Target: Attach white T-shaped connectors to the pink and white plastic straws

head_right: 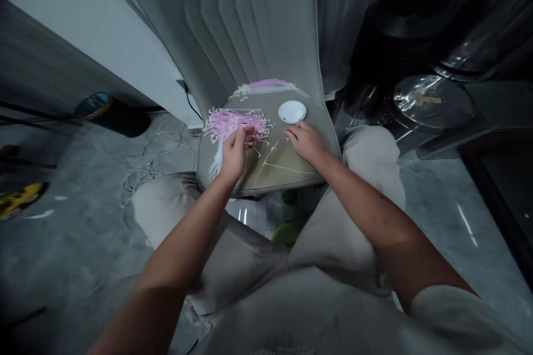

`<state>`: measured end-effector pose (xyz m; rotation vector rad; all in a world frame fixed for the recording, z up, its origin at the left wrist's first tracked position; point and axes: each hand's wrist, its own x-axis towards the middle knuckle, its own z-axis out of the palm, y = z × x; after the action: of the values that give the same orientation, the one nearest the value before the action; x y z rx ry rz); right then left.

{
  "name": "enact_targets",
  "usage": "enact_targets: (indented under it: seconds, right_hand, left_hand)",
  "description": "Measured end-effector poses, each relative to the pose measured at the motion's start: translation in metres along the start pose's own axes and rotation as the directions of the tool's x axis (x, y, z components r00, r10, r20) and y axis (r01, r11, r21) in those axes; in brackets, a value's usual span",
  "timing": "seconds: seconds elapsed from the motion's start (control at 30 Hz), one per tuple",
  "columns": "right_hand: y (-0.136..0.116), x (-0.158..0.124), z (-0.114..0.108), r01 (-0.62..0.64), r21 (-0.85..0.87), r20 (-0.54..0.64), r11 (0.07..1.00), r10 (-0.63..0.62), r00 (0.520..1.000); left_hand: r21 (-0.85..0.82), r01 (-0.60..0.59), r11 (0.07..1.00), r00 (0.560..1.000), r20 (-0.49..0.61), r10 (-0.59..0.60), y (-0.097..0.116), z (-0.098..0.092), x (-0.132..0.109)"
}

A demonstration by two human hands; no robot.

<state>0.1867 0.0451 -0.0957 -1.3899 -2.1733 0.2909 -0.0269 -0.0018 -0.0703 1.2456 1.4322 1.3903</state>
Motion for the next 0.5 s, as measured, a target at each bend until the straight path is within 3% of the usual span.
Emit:
enact_targets:
  seconds: [0.17,0.23,0.3,0.37,0.43,0.5]
  right_hand:
    - [-0.033,-0.028,-0.017,0.059,0.013,-0.153,0.998,-0.056,0.987]
    - [-0.059,-0.047,-0.016,0.196,0.05,-0.181,0.979,-0.184,0.966]
    - [-0.083,-0.065,-0.012,0.367,0.05,-0.125,0.929,-0.359,0.925]
    - [-0.098,-0.077,-0.008,0.456,0.045,-0.102,0.889,-0.45,0.887]
    - [-0.1,-0.082,-0.008,0.526,0.023,-0.072,0.85,-0.524,0.849]
    - [-0.093,-0.081,-0.011,0.551,-0.011,-0.041,0.834,-0.551,0.833]
  left_hand:
    - [-0.287,0.086,0.954,0.996,0.037,-0.079,0.014,0.006,-0.022]
    - [-0.331,0.122,0.936,0.988,0.133,-0.081,0.021,0.018,-0.04]
    - [-0.171,0.018,0.985,0.986,0.168,0.012,0.026,0.034,-0.06]
    - [-0.115,-0.056,0.992,0.978,0.193,0.077,0.029,0.047,-0.08]
    - [-0.007,-0.207,0.978,0.947,0.248,0.202,0.03,0.054,-0.095]
    - [0.122,-0.376,0.919,0.89,0.324,0.321,0.033,0.056,-0.104]
